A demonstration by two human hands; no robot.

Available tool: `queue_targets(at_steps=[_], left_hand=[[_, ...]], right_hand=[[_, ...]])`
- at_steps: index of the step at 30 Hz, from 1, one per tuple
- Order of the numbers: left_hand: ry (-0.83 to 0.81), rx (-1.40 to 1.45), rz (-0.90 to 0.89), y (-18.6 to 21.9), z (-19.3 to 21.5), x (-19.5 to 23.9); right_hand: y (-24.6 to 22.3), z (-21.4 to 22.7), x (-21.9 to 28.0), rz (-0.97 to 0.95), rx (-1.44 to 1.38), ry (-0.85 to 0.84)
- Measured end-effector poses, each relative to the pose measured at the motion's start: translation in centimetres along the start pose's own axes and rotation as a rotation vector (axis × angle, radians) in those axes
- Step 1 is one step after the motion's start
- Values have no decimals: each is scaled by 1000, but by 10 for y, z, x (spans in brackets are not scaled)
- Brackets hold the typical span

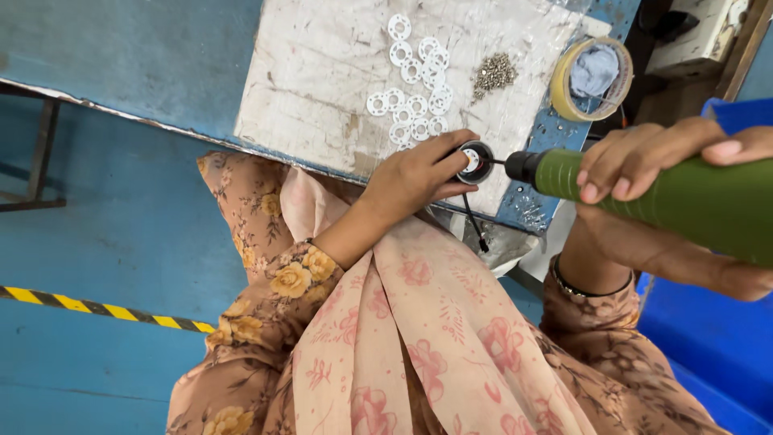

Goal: The person assembles an LED light fixture by hand, inserting a circular white component into a metal housing and then using an electric screwdriver to secure it with small screws.

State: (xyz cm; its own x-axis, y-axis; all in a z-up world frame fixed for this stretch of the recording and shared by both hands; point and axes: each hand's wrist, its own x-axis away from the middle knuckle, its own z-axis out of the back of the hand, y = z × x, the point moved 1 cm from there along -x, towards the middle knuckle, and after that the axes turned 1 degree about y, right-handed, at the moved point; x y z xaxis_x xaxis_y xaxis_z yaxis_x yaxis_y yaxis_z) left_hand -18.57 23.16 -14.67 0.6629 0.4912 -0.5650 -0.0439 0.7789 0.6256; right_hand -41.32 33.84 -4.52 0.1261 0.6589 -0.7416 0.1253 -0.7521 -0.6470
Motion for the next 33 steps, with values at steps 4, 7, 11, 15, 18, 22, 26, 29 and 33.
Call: queue_targets(at_steps=[4, 7, 11, 15, 18, 22, 26, 29, 33], left_hand=[[2, 10, -12, -1, 0, -1], [-2, 9, -5, -1, -1, 1], [5, 13, -25, -2, -1, 0], [13, -2, -34, -2, -2, 0], [9, -10, -26, -3, -2, 1], [2, -13, -32, -3, -1, 1], [3, -31, -30, -3, -3, 2], [17, -8, -49, -5, -3, 1], [24, -27, -49, -4, -4, 2]], right_hand=[[4, -8, -2, 43, 22, 42], [7, -8, -6, 90, 39, 32], [7, -8, -6, 107, 59, 53], [7, -7, -3, 99, 28, 115], [8, -5, -3, 96, 18, 108], [9, 3, -2, 84, 102, 42], [11, 12, 8, 87, 83, 107], [9, 17, 14, 54, 74, 138], [15, 14, 10, 125, 163, 168]])
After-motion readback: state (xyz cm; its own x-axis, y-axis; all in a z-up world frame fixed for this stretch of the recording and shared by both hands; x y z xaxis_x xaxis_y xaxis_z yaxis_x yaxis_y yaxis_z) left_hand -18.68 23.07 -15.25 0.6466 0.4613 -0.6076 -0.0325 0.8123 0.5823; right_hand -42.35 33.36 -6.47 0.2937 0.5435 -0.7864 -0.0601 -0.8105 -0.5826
